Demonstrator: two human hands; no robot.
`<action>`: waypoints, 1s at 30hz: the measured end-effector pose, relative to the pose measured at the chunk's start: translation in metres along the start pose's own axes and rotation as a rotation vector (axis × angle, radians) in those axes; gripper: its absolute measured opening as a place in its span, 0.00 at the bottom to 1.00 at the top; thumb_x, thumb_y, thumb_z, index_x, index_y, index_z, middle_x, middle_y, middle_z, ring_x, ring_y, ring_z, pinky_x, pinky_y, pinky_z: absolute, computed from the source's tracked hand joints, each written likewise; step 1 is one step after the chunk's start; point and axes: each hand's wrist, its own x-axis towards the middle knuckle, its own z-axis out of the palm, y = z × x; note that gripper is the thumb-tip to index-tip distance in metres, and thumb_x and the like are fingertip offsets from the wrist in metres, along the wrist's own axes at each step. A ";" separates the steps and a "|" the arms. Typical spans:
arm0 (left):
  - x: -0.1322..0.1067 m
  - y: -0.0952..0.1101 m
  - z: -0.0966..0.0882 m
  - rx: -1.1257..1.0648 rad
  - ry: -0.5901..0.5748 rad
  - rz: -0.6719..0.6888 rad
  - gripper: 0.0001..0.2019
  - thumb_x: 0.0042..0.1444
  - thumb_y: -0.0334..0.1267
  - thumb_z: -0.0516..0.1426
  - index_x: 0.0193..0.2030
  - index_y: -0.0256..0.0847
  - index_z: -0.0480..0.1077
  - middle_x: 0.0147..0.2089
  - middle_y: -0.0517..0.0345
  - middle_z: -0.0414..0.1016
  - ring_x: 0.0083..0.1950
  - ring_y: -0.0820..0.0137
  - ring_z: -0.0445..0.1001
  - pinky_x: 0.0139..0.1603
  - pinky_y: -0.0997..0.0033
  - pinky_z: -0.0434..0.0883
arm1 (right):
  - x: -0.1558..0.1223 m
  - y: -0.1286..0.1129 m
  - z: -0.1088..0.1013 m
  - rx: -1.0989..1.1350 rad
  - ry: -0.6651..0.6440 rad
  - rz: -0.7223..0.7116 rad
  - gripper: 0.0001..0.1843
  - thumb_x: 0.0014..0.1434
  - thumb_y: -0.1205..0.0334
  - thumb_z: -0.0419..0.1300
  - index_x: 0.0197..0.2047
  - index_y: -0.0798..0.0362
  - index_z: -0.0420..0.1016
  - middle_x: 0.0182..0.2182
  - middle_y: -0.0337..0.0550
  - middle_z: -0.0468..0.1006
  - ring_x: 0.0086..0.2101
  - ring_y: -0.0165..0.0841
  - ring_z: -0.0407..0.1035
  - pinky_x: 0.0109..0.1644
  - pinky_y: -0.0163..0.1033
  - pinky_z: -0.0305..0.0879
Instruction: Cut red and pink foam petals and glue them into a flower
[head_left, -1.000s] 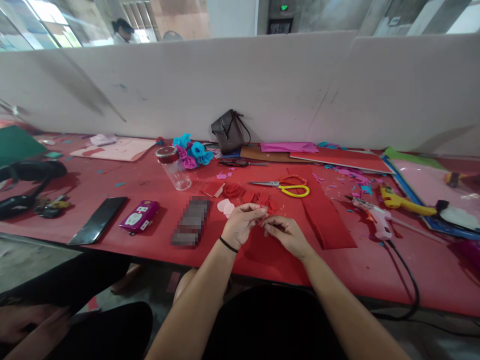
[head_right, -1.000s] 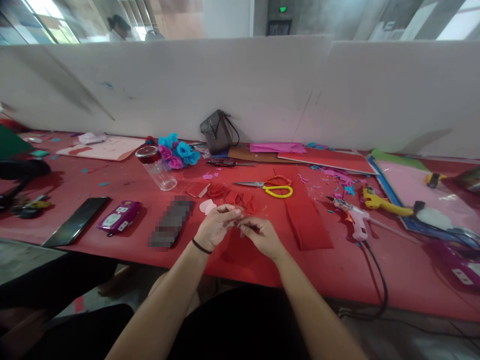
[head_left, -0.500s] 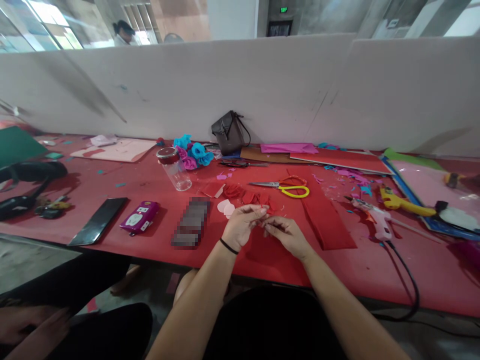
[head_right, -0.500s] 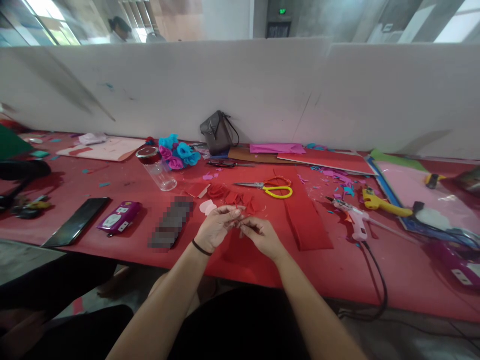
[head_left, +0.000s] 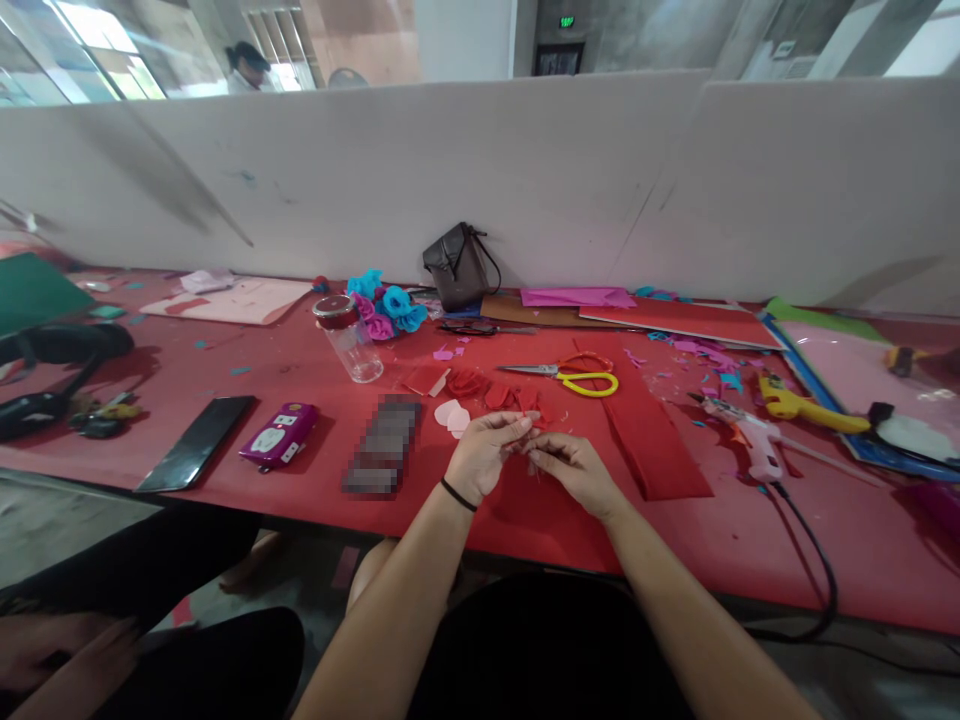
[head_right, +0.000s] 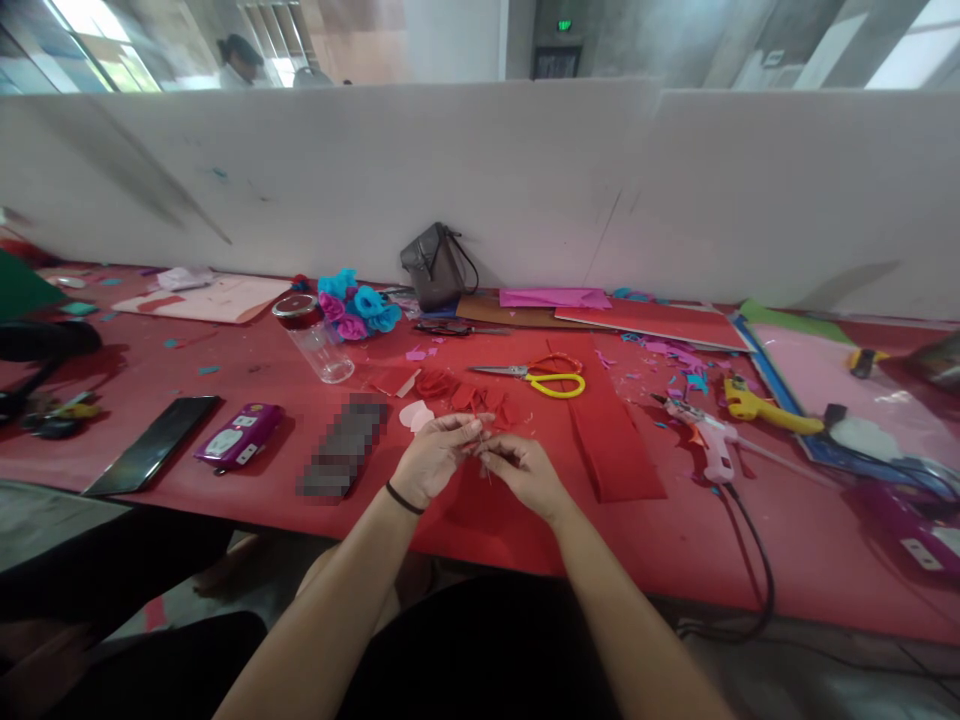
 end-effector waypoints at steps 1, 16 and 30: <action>0.000 0.000 0.000 -0.004 0.011 0.005 0.13 0.33 0.35 0.71 0.23 0.33 0.74 0.35 0.50 0.79 0.28 0.76 0.71 0.28 0.75 0.63 | 0.000 -0.001 0.000 0.001 -0.003 0.000 0.12 0.55 0.52 0.63 0.33 0.52 0.78 0.23 0.38 0.76 0.26 0.31 0.69 0.36 0.38 0.65; 0.000 -0.004 -0.001 -0.009 -0.017 0.013 0.13 0.35 0.36 0.71 0.27 0.32 0.77 0.29 0.53 0.77 0.26 0.77 0.68 0.28 0.75 0.64 | 0.001 0.001 0.000 0.038 0.002 0.019 0.13 0.55 0.51 0.62 0.34 0.51 0.78 0.23 0.38 0.76 0.26 0.31 0.68 0.36 0.38 0.63; -0.001 -0.011 0.004 -0.026 -0.002 0.005 0.17 0.30 0.38 0.72 0.27 0.33 0.76 0.23 0.60 0.70 0.25 0.77 0.65 0.25 0.74 0.64 | 0.002 0.003 -0.002 -0.010 0.017 0.022 0.14 0.56 0.50 0.60 0.29 0.52 0.74 0.22 0.37 0.73 0.25 0.30 0.65 0.34 0.37 0.61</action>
